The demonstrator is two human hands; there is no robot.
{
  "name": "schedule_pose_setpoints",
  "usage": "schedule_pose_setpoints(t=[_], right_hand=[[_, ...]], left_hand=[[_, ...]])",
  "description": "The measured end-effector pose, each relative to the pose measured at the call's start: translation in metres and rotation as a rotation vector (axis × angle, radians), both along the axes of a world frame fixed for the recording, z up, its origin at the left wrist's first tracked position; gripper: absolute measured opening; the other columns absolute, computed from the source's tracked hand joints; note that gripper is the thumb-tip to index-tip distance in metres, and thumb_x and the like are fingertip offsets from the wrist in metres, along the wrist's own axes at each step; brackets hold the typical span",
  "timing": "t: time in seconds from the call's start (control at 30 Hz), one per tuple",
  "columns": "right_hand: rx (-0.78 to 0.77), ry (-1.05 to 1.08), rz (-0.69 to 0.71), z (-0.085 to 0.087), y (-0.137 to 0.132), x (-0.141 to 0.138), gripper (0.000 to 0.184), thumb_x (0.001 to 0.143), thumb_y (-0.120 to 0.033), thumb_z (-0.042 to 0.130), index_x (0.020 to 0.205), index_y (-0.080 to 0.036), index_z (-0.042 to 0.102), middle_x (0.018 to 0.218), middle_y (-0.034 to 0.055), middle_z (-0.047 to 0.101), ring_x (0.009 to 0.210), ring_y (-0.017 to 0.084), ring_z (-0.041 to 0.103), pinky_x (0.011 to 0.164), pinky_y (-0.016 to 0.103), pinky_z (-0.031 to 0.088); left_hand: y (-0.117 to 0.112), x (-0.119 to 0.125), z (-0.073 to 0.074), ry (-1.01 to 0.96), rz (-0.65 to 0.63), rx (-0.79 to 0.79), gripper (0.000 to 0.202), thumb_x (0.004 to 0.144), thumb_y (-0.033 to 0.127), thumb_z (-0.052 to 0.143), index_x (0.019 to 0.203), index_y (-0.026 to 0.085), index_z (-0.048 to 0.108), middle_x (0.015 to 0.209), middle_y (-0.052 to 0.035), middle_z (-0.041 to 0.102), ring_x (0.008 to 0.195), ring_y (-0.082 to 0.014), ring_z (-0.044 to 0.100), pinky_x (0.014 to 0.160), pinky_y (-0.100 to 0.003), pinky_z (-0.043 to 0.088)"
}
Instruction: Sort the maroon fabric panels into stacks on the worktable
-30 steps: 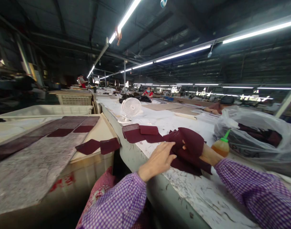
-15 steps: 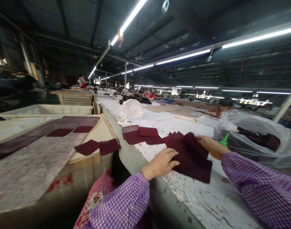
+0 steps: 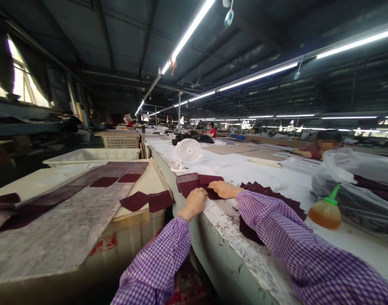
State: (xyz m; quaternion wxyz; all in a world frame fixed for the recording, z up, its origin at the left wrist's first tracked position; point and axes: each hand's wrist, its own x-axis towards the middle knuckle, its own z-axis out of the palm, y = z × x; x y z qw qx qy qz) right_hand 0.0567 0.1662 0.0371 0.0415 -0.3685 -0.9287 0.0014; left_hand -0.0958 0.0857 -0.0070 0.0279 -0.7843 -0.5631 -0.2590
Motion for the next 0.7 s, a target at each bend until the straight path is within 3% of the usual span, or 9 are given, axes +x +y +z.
schedule_pose_setpoints(t=[0.07, 0.13, 0.23, 0.33, 0.53, 0.7], right_hand=[[0.004, -0.003, -0.055, -0.003, 0.012, -0.005, 0.062, 0.077, -0.013, 0.050, 0.139, -0.016, 0.040, 0.149, 0.0126, 0.027, 0.116, 0.028, 0.053, 0.098, 0.038, 0.039], [0.003, -0.005, -0.081, -0.003, 0.020, -0.004, 0.069, 0.081, -0.022, 0.051, 0.144, -0.010, 0.026, 0.151, 0.0167, 0.015, 0.123, 0.031, 0.045, 0.101, 0.041, 0.036], [-0.028, -0.040, -0.032, -0.002, 0.023, 0.000, 0.076, 0.080, -0.045, 0.055, 0.142, -0.008, 0.032, 0.147, 0.0151, 0.030, 0.131, 0.029, 0.034, 0.106, 0.036, 0.030], [-0.042, -0.076, -0.006, -0.003, 0.021, 0.003, 0.084, 0.073, -0.059, 0.059, 0.138, -0.009, 0.040, 0.139, 0.0150, 0.044, 0.127, 0.030, 0.041, 0.103, 0.035, 0.035], [0.033, -0.092, -0.041, -0.007, 0.015, -0.002, 0.036, 0.087, -0.043, 0.053, 0.113, -0.019, 0.061, 0.114, 0.0099, 0.062, 0.106, 0.024, 0.057, 0.094, 0.041, 0.042], [0.075, -0.070, -0.108, -0.007, 0.014, -0.008, 0.027, 0.090, -0.036, 0.053, 0.108, -0.016, 0.058, 0.110, 0.0073, 0.059, 0.098, 0.019, 0.058, 0.086, 0.042, 0.047]], left_hand=[[0.000, -0.002, -0.001, 0.007, -0.006, -0.006, 0.028, 0.088, 0.018, 0.041, 0.095, 0.015, 0.067, 0.104, -0.0090, 0.064, 0.098, -0.0219, 0.057, 0.090, -0.033, 0.043], [-0.001, -0.004, -0.001, 0.005, -0.015, -0.012, 0.027, 0.088, 0.020, 0.041, 0.097, 0.016, 0.067, 0.104, -0.0081, 0.065, 0.098, -0.0216, 0.057, 0.090, -0.033, 0.043], [-0.001, -0.006, -0.001, -0.013, -0.024, -0.021, 0.027, 0.088, 0.020, 0.042, 0.099, 0.016, 0.066, 0.105, -0.0072, 0.065, 0.099, -0.0206, 0.057, 0.090, -0.031, 0.043], [-0.002, -0.006, -0.003, -0.047, -0.004, -0.015, 0.027, 0.089, 0.018, 0.040, 0.101, 0.015, 0.065, 0.105, -0.0082, 0.064, 0.100, -0.0201, 0.058, 0.091, -0.031, 0.044], [-0.002, -0.005, -0.009, -0.088, -0.007, 0.012, 0.029, 0.089, 0.015, 0.038, 0.100, 0.014, 0.064, 0.105, -0.0079, 0.064, 0.103, -0.0182, 0.057, 0.095, -0.029, 0.042], [0.000, -0.005, -0.010, -0.102, -0.020, 0.014, 0.028, 0.088, 0.014, 0.039, 0.098, 0.014, 0.065, 0.104, -0.0087, 0.064, 0.103, -0.0191, 0.057, 0.095, -0.031, 0.042]])
